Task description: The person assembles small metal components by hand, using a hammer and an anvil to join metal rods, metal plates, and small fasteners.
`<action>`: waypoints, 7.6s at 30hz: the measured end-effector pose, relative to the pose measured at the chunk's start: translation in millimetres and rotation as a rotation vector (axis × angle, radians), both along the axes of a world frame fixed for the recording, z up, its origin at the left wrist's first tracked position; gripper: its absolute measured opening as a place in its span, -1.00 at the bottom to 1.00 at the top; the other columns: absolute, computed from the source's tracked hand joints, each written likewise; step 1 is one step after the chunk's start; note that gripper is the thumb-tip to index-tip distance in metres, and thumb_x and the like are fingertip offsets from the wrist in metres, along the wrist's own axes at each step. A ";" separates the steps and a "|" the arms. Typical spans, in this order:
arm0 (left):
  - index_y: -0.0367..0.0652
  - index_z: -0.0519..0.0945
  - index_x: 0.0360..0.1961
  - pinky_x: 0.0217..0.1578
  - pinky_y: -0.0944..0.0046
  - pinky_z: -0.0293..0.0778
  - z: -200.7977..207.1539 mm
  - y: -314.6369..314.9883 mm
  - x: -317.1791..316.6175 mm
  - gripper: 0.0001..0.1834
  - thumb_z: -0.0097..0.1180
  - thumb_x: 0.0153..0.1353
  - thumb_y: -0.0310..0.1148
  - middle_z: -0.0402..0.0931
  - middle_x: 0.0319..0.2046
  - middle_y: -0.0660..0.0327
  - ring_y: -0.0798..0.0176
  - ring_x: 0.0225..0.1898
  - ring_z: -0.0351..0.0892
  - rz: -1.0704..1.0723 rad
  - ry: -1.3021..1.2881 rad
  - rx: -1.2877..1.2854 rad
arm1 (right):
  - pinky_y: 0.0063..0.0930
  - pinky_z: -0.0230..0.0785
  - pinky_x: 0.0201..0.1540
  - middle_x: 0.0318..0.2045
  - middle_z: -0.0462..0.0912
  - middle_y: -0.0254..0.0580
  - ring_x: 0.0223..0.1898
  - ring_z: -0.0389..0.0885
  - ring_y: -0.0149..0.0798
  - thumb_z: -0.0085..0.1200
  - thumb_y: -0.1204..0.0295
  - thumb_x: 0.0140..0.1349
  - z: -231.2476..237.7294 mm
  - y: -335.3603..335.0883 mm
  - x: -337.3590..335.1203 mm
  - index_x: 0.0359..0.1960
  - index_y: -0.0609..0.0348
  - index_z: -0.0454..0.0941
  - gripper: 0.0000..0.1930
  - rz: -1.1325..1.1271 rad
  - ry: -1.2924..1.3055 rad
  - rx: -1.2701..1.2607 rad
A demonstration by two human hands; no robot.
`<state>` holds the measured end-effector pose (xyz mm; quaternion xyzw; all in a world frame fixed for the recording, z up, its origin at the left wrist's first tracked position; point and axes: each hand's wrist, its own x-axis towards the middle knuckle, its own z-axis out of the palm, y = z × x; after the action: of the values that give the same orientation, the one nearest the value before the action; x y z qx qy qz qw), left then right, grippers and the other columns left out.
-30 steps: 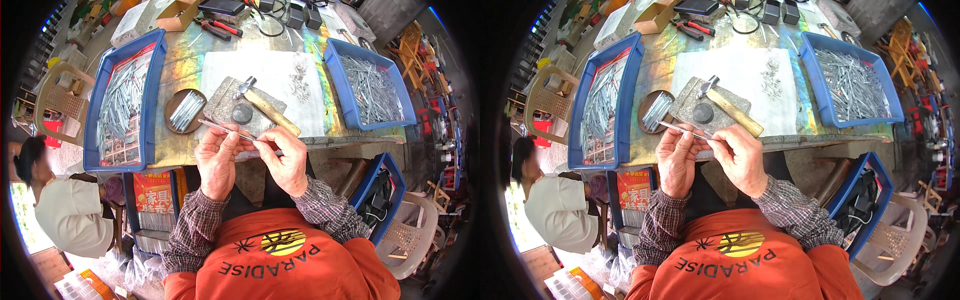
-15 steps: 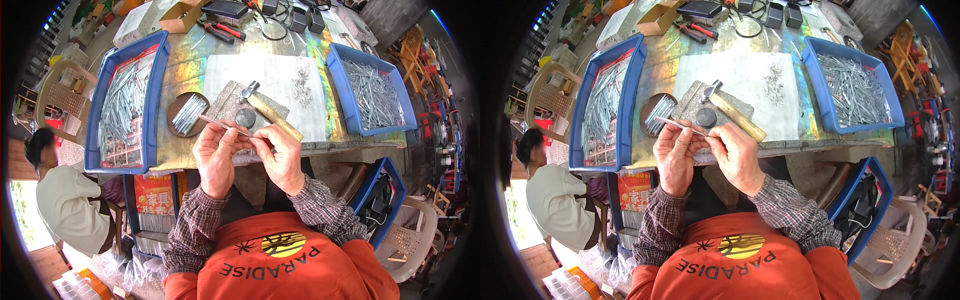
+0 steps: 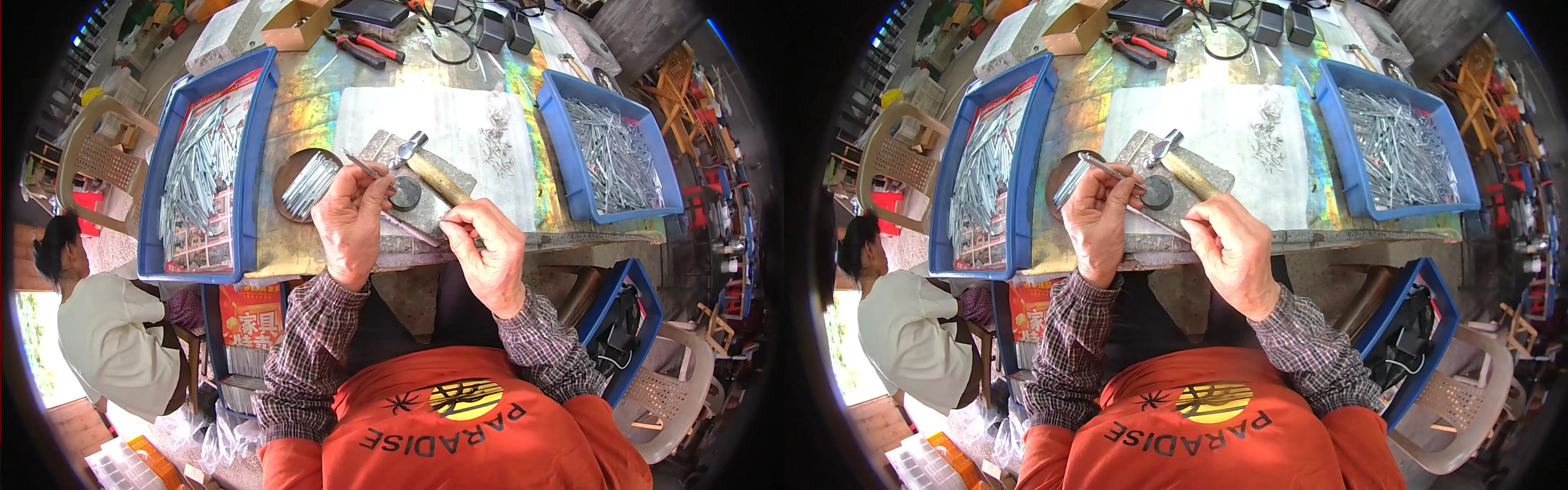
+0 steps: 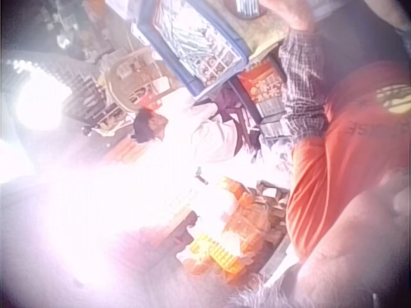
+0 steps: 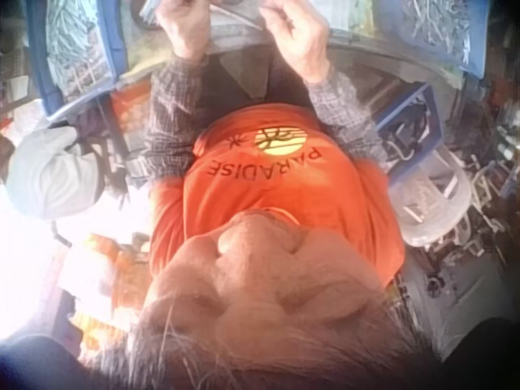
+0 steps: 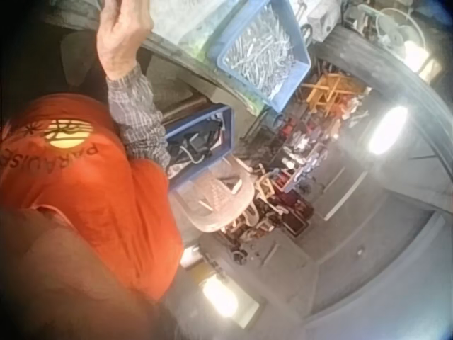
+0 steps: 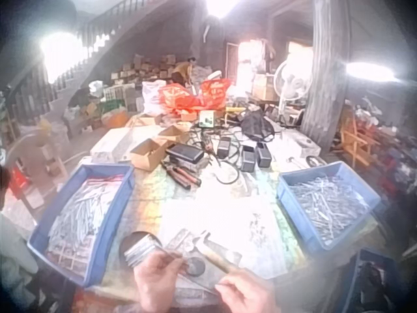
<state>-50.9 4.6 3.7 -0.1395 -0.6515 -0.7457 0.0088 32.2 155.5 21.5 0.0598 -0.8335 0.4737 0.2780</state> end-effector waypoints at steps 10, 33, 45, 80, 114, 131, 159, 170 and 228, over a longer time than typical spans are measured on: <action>-0.34 0.54 -0.25 -0.36 0.50 0.46 -0.7 0.5 3.3 -0.91 0.08 0.21 -0.64 0.57 -0.38 0.22 0.48 -0.39 0.52 0.049 0.092 -0.130 | -0.61 0.39 -0.40 -0.42 0.56 -0.21 -0.45 0.53 -0.43 0.16 0.62 0.13 -0.2 0.7 2.5 -0.34 0.30 0.54 -0.92 0.023 -0.096 -0.043; -0.22 0.58 -0.28 -0.41 0.21 0.44 -0.4 3.3 7.4 -0.78 0.16 0.00 -0.65 0.54 -0.45 0.10 0.05 -0.42 0.55 0.225 0.503 -0.394 | -0.33 0.38 -0.48 -0.48 0.50 -0.13 -0.46 0.56 -0.07 0.17 0.56 0.04 31.7 -18.4 -52.3 -0.31 0.24 0.48 -0.82 0.228 0.190 0.295; -0.24 0.57 -0.23 -0.32 0.33 0.50 -4.3 4.6 9.0 -0.73 0.09 0.02 -0.72 0.59 -0.40 0.13 0.22 -0.39 0.62 0.197 0.461 -0.398 | -0.34 0.53 -0.42 -0.29 0.57 0.08 -0.34 0.63 -0.01 0.16 0.65 -0.06 -11.0 -17.3 -26.7 -0.29 0.46 0.53 -0.76 0.146 0.492 0.449; -0.30 0.59 -0.33 -0.39 0.34 0.45 -2.0 8.0 9.8 -0.85 0.19 0.02 -0.65 0.57 -0.46 0.10 0.21 -0.46 0.57 0.256 0.439 -0.383 | -0.48 0.34 -0.53 -0.52 0.56 -0.10 -0.60 0.52 -0.25 0.20 0.53 0.11 43.9 25.8 24.9 -0.22 0.37 0.52 -0.77 -0.032 0.019 0.322; -0.26 0.59 -0.32 -0.40 0.34 0.45 -4.7 3.2 9.2 -0.86 0.20 0.04 -0.63 0.58 -0.46 0.13 0.26 -0.44 0.59 0.234 0.321 -0.304 | -0.41 0.36 -0.49 -0.47 0.55 -0.06 -0.54 0.54 -0.19 0.13 0.53 0.19 33.9 27.1 30.0 -0.17 0.35 0.50 -0.80 -0.084 0.003 0.284; -0.38 0.55 -0.18 -0.34 0.47 0.50 -8.0 -40.3 22.9 -0.85 0.08 0.21 -0.63 0.57 -0.38 0.21 0.44 -0.36 0.55 0.076 -0.096 0.020 | -0.26 0.36 -0.33 -0.36 0.46 -0.06 -0.34 0.49 -0.05 0.22 0.63 -0.11 -32.2 14.6 -1.5 0.00 0.23 0.45 -0.48 -0.285 0.076 0.640; -0.24 0.57 -0.27 -0.36 0.17 0.43 6.2 -41.7 54.7 -0.77 0.16 -0.02 -0.63 0.53 -0.43 0.06 0.00 -0.38 0.53 -0.029 0.460 -0.499 | -0.51 0.34 -0.49 -0.54 0.54 -0.18 -0.55 0.52 -0.35 0.02 0.53 0.26 27.2 -29.2 -4.5 -0.36 0.32 0.56 -0.89 0.268 -0.313 -0.150; -0.27 0.62 -0.32 -0.34 0.18 0.44 -26.4 -89.0 -7.2 -0.86 0.15 0.05 -0.58 0.55 -0.42 0.08 0.03 -0.35 0.55 0.290 0.443 -0.862 | -0.65 0.29 -0.47 -0.48 0.53 -0.30 -0.52 0.45 -0.53 0.09 0.60 0.19 5.1 -22.8 9.8 -0.12 0.30 0.54 -0.79 0.207 -0.344 -0.304; -0.40 0.55 -0.16 -0.51 0.45 0.42 15.2 -182.8 -90.1 -0.79 0.08 0.20 -0.52 0.52 -0.54 0.25 0.46 -0.55 0.50 0.381 0.166 -0.541 | -0.38 0.33 -0.47 -0.48 0.57 -0.08 -0.53 0.53 -0.13 0.09 0.58 0.13 1.4 81.8 6.6 -0.34 0.26 0.56 -0.93 -0.216 -0.156 0.243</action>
<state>-141.0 -178.2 18.8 -0.0728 -0.8372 -0.5167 0.1638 38.9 237.3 22.9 -0.0339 -0.9053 0.3398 0.2525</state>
